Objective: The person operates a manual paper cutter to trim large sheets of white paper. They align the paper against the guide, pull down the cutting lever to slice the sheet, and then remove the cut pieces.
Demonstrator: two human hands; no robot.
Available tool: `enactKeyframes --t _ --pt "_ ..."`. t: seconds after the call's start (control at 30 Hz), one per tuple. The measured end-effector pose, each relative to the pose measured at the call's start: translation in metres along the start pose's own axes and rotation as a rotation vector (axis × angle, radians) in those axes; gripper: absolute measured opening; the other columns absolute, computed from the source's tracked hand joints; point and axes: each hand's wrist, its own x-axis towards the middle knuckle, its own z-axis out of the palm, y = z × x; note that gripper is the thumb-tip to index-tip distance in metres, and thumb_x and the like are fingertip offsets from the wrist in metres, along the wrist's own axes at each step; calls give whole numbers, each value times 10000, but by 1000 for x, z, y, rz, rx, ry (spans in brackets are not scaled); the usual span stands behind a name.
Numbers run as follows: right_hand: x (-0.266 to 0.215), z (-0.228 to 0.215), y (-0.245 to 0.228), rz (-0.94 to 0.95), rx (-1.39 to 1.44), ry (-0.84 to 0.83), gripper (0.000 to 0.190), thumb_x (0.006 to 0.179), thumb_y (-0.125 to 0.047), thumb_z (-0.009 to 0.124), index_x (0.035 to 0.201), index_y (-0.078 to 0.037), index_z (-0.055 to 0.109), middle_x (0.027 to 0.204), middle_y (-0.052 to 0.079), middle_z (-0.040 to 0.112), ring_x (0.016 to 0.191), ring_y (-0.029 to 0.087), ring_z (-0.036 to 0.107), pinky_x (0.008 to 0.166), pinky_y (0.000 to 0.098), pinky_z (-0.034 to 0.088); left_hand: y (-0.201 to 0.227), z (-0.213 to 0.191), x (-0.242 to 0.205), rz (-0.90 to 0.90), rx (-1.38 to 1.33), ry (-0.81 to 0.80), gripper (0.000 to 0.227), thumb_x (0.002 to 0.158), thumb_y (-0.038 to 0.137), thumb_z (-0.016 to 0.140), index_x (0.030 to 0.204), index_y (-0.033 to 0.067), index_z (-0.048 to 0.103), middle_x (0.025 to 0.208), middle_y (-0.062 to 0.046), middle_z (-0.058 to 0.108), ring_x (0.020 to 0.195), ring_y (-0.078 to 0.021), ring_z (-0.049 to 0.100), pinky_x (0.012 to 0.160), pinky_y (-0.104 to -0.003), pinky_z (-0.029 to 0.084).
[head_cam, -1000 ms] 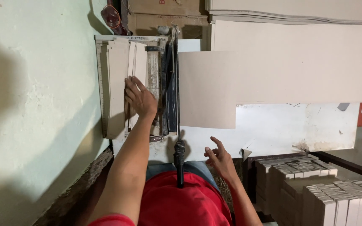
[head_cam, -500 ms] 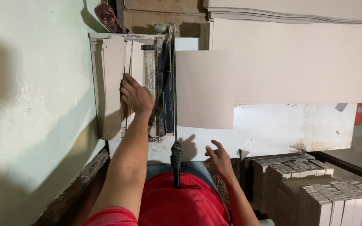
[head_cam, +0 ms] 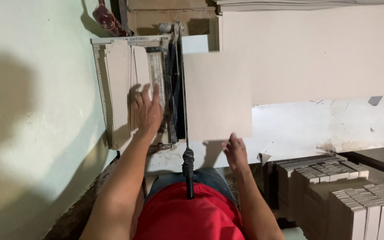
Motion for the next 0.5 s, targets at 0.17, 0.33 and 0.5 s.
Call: enactKeyframes --t 0.17,0.33,0.5 --pt "-14 -7 25 79 -202 18 258 1005 -280 697 1097 -82 560 1065 89 660 969 287 725 825 433 626 4 2 -18 84 -223 -385 630 1020 190 572 1608 193 345 1553 -191 338 1436 -407 331 1081 -533 379" --pt "4 32 11 10 -324 -7 365 1029 -349 662 1161 -18 585 1136 135 694 1002 281 735 876 461 625 19 18 -15 164 -118 -574 876 955 423 639 1654 306 124 1650 -225 141 1532 -457 90 1200 -612 160" --pt "12 41 5 -12 -375 -18 379 1042 -386 640 1140 -23 594 1149 132 734 991 273 752 906 468 622 37 22 6 166 -47 -602 1187 809 552 785 1657 250 12 1657 -319 34 1532 -521 -10 1199 -680 56"
